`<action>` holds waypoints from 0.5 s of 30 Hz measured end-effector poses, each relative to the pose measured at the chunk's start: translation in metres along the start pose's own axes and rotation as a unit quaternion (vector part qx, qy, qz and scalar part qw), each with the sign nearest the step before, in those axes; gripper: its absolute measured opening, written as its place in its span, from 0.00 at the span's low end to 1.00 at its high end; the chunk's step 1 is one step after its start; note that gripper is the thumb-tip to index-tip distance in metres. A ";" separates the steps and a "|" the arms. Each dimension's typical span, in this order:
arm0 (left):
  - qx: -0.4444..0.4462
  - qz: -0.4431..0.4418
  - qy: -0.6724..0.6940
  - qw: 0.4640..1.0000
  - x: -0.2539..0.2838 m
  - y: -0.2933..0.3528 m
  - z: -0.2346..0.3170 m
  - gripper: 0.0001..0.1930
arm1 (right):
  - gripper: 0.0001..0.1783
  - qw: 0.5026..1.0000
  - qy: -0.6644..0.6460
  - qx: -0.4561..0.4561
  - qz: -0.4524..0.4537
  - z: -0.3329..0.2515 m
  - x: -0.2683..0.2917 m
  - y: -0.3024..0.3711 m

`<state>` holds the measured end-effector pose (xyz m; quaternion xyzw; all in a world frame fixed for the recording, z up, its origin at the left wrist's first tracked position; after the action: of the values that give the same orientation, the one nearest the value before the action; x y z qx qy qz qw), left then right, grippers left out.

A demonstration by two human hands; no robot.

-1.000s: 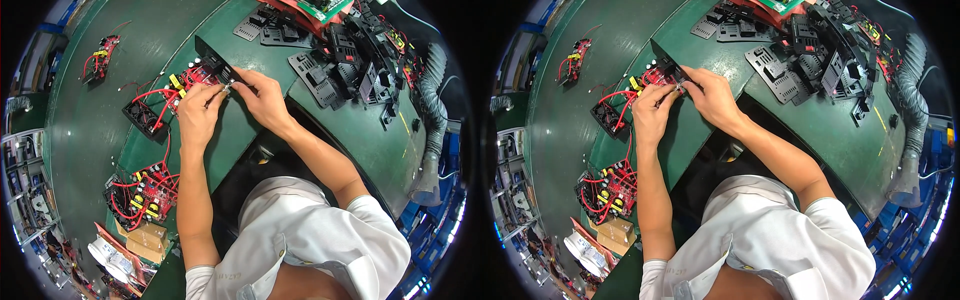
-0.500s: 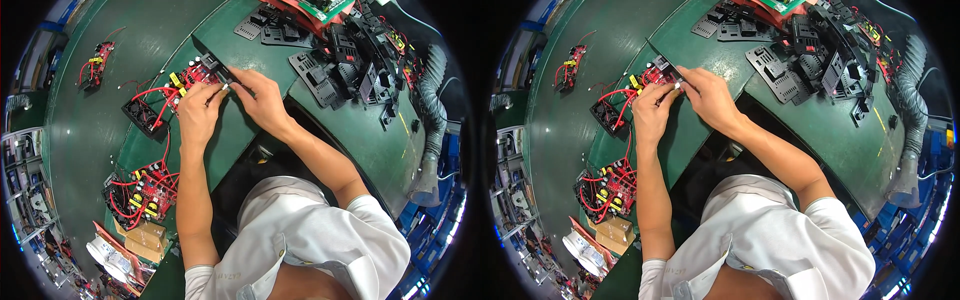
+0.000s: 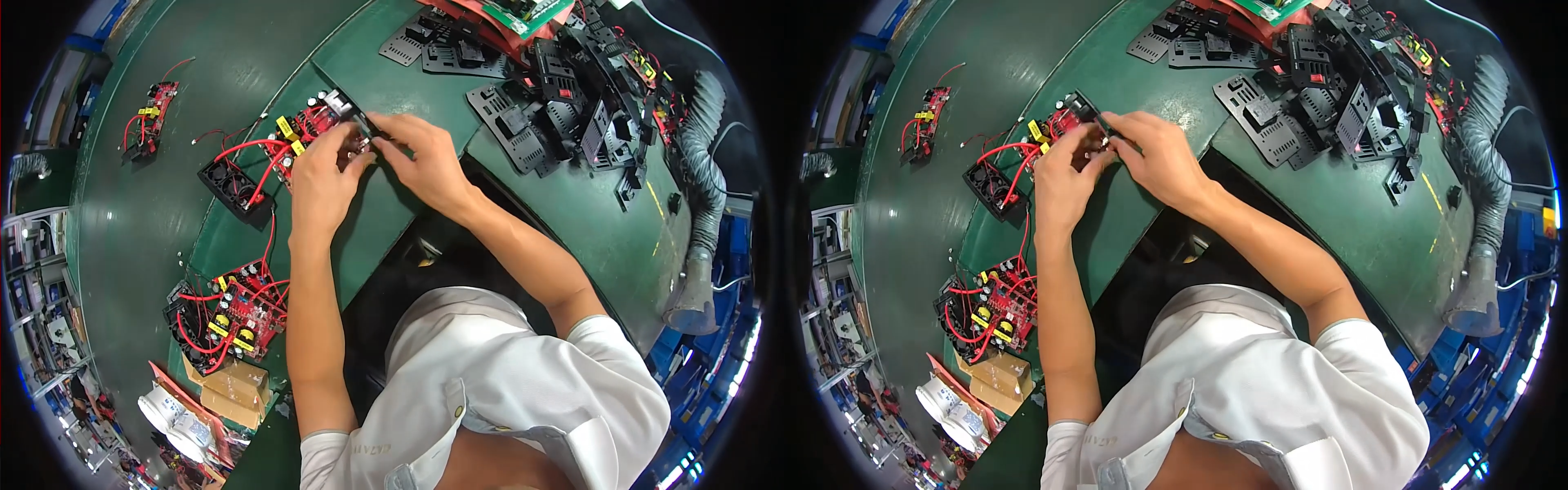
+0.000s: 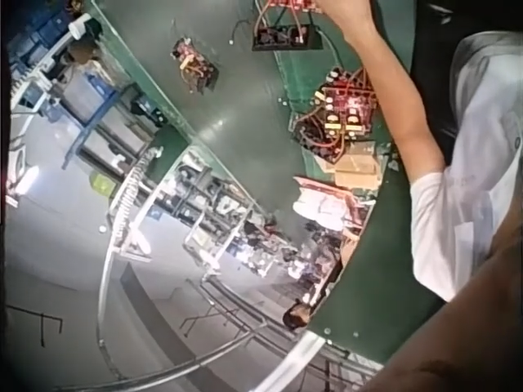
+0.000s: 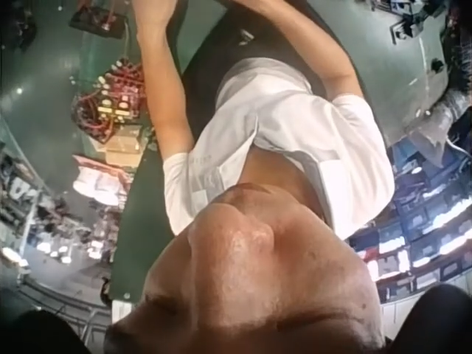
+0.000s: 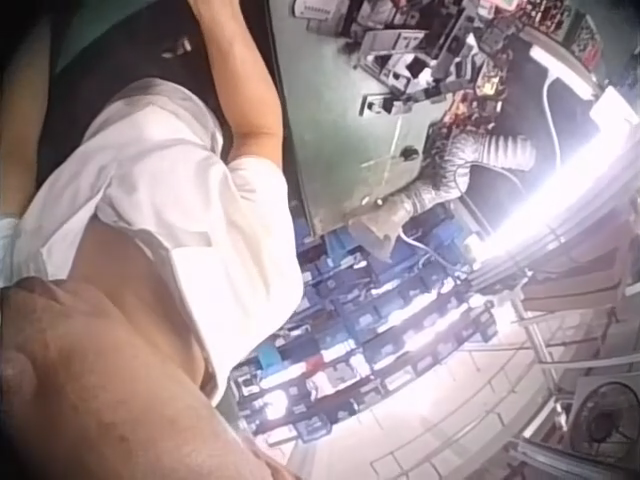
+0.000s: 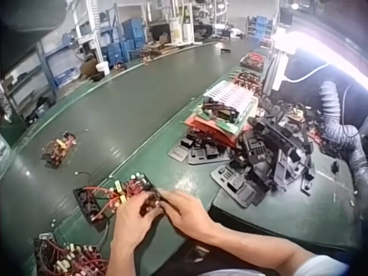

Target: Assembling cooling fans and electronic components onto circuit boards on a factory production line.

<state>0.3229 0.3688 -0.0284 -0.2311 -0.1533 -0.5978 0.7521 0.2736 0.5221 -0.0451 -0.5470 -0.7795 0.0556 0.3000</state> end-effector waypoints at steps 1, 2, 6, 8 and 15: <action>0.006 0.015 0.044 0.999 0.001 0.002 0.002 0.20 | 0.18 1.000 0.014 -0.014 0.010 0.005 0.002 -0.001; 0.013 0.030 0.088 0.996 0.005 0.003 0.007 0.22 | 0.18 0.999 0.027 -0.029 0.021 0.007 0.003 -0.002; 0.045 0.011 0.131 0.990 0.019 0.000 -0.005 0.23 | 0.24 0.992 0.122 -0.017 0.017 0.005 0.014 -0.006; 0.029 0.013 0.103 0.994 0.018 -0.001 -0.002 0.23 | 0.26 0.988 0.140 0.053 0.037 -0.008 0.016 -0.010; -0.056 0.016 -0.006 0.998 0.018 0.005 0.007 0.39 | 0.17 0.979 0.150 0.137 -0.015 -0.038 -0.012 -0.015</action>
<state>0.3322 0.3587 -0.0147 -0.2790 -0.1207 -0.5917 0.7467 0.2838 0.4959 -0.0130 -0.4912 -0.7188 0.0746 0.4863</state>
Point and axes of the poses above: each hand's wrist, its own y-axis away from the middle knuckle, its own x-axis out of the back of the hand, z = x × y, the point moved 2 cm from there along -y, towards the middle knuckle, and after that the axes turned 3 degrees about y, right-handed, at the moved point
